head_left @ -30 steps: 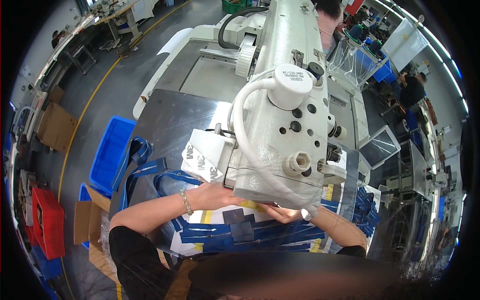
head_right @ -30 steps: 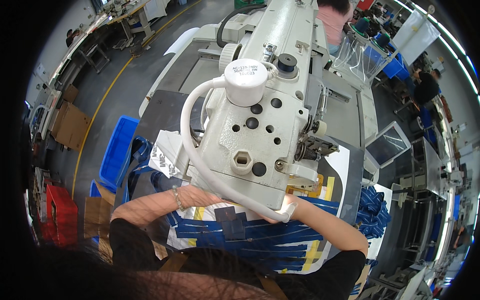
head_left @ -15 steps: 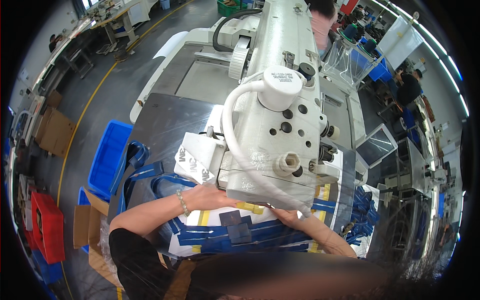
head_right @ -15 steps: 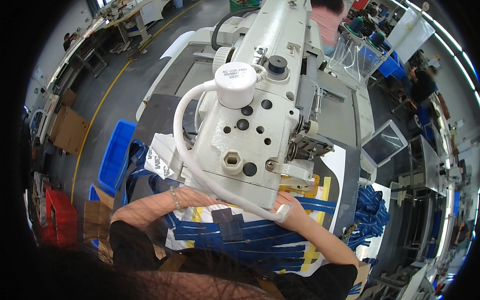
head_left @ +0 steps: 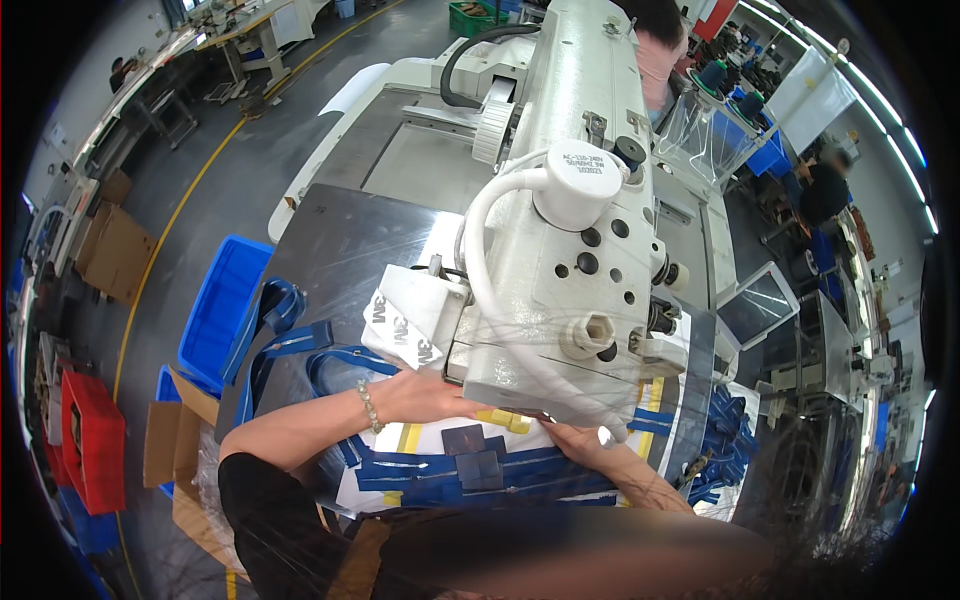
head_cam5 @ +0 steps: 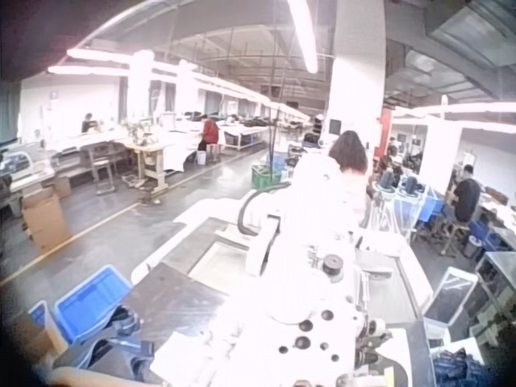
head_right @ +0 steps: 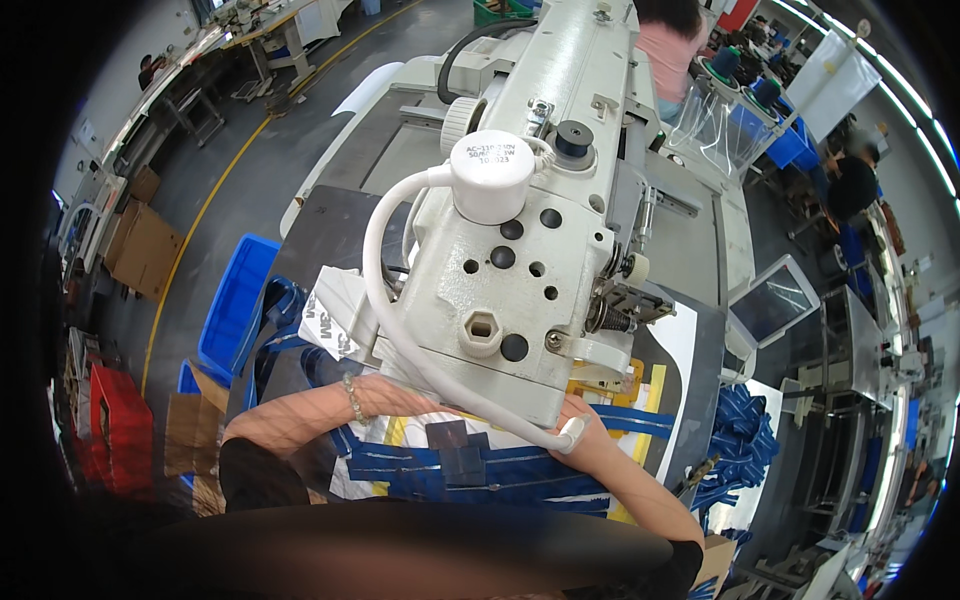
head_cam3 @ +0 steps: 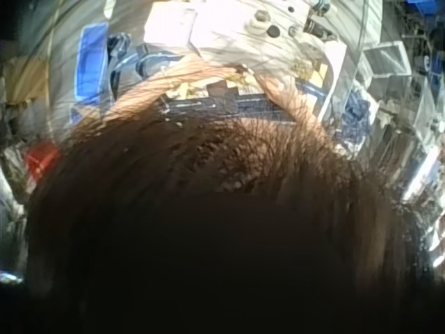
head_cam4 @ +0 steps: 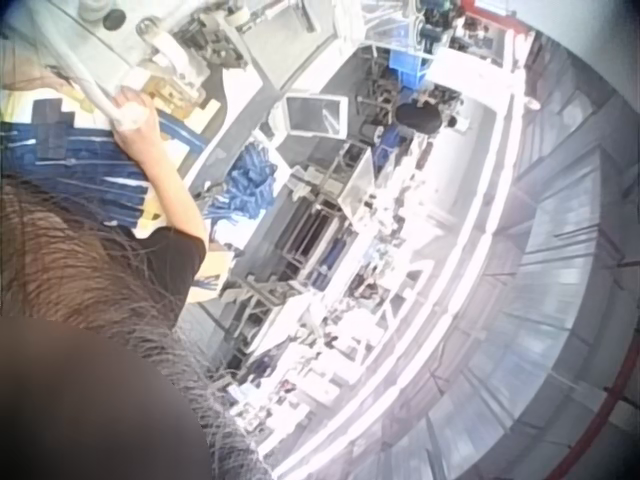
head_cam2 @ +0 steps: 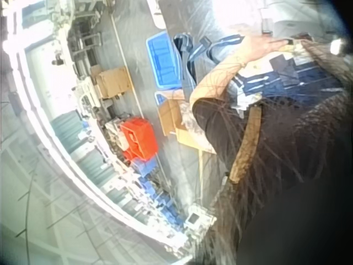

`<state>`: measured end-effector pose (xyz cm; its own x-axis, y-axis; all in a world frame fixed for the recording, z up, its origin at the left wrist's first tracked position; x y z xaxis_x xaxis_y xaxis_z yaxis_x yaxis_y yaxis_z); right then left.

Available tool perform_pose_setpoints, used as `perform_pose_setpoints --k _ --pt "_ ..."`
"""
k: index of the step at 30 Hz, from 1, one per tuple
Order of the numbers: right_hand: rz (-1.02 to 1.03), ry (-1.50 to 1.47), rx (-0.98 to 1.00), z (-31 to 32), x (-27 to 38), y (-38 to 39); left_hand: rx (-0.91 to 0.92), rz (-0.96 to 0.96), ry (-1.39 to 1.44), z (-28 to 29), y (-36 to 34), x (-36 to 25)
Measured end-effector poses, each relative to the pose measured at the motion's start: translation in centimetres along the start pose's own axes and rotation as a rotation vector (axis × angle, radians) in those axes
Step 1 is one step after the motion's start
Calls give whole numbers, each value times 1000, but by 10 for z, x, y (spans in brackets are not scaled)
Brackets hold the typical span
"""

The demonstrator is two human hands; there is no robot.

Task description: Sewing blue fabric straps using an industrial sewing machine.

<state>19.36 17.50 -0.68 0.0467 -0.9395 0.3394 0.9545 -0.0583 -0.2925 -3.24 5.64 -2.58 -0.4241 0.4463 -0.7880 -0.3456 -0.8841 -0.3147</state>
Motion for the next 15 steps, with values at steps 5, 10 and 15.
perform_pose_setpoints --k 5,10,15 --pt "3 -57 20 -5 -3 6 69 68 -21 -4 2 4" --pt "-14 56 -1 3 3 -1 -19 -33 -5 0 1 -1" --pt "-15 12 2 -3 -1 3 30 -11 -133 -3 3 2"
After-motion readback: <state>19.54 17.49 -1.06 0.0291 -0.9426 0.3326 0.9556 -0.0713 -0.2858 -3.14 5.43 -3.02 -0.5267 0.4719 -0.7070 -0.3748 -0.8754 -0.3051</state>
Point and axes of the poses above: each hand's wrist, its own y-axis away from the middle knuckle, its own z-axis out of the back of the hand, x = y × z, the point moved 4 cm from there along -y, towards the middle knuckle, and after that the axes turned 3 degrees about y, right-handed, at the moved point
